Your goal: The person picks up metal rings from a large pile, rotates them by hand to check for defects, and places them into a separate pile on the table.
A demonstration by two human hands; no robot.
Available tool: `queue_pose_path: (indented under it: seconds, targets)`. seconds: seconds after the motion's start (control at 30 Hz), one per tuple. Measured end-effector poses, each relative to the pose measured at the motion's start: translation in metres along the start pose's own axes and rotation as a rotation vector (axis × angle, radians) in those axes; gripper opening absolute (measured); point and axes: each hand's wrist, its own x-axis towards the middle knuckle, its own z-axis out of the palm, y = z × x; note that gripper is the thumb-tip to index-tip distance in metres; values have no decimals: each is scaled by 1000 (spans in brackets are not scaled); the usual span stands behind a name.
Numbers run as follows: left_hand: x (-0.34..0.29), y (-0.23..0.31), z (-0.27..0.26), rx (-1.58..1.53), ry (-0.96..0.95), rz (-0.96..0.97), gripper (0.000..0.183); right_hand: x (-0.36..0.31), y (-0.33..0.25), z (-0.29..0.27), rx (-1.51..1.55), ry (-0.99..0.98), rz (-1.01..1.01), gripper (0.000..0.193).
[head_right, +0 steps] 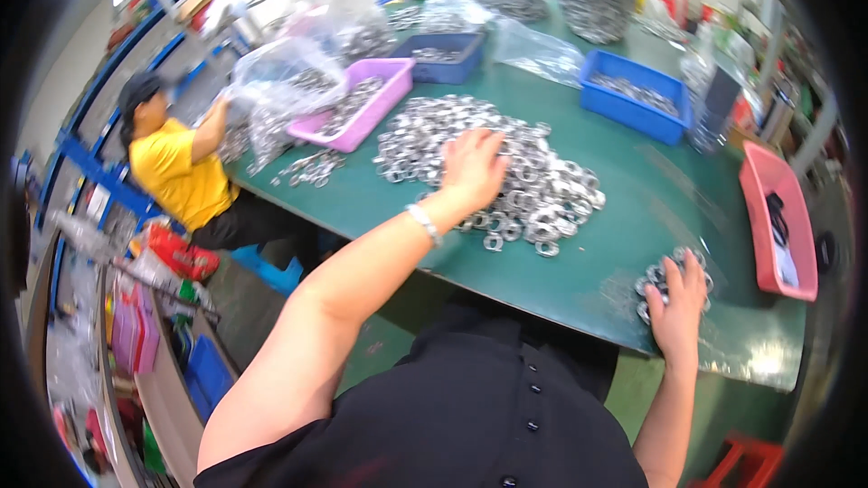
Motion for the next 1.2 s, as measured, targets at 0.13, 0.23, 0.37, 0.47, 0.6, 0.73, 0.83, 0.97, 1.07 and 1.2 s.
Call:
queue_pose_path:
  seconds: [0.13,0.23,0.37,0.47,0.6,0.73,0.83,0.97,1.07,1.2]
  targets:
    - [0,-12,7,53,-6,136,45,16,-13,-3,41,-32,23,47]
    - [2,-23,10,30,37,239,43,27,-13,13,69,-6,-39,46]
    - [0,13,10,-135,43,332,37,44,-19,22,60,-78,-22,46]
    - [-6,55,13,-226,-11,426,30,47,-14,17,70,-90,-8,45]
    - [-7,88,18,-293,-85,532,23,50,-18,8,154,-96,-63,44]
    - [2,102,26,-387,-139,506,20,58,-31,-4,75,-169,-187,39]
    - [5,106,31,-432,-171,503,20,64,-30,-3,51,-245,-194,21]
    - [3,106,32,-498,-202,478,20,67,-29,1,273,-241,-174,25]
    - [6,99,35,-540,-176,464,22,88,-29,-1,648,-169,-92,25]
    - [5,93,29,-601,-148,460,22,109,-51,-8,566,-121,-136,25]
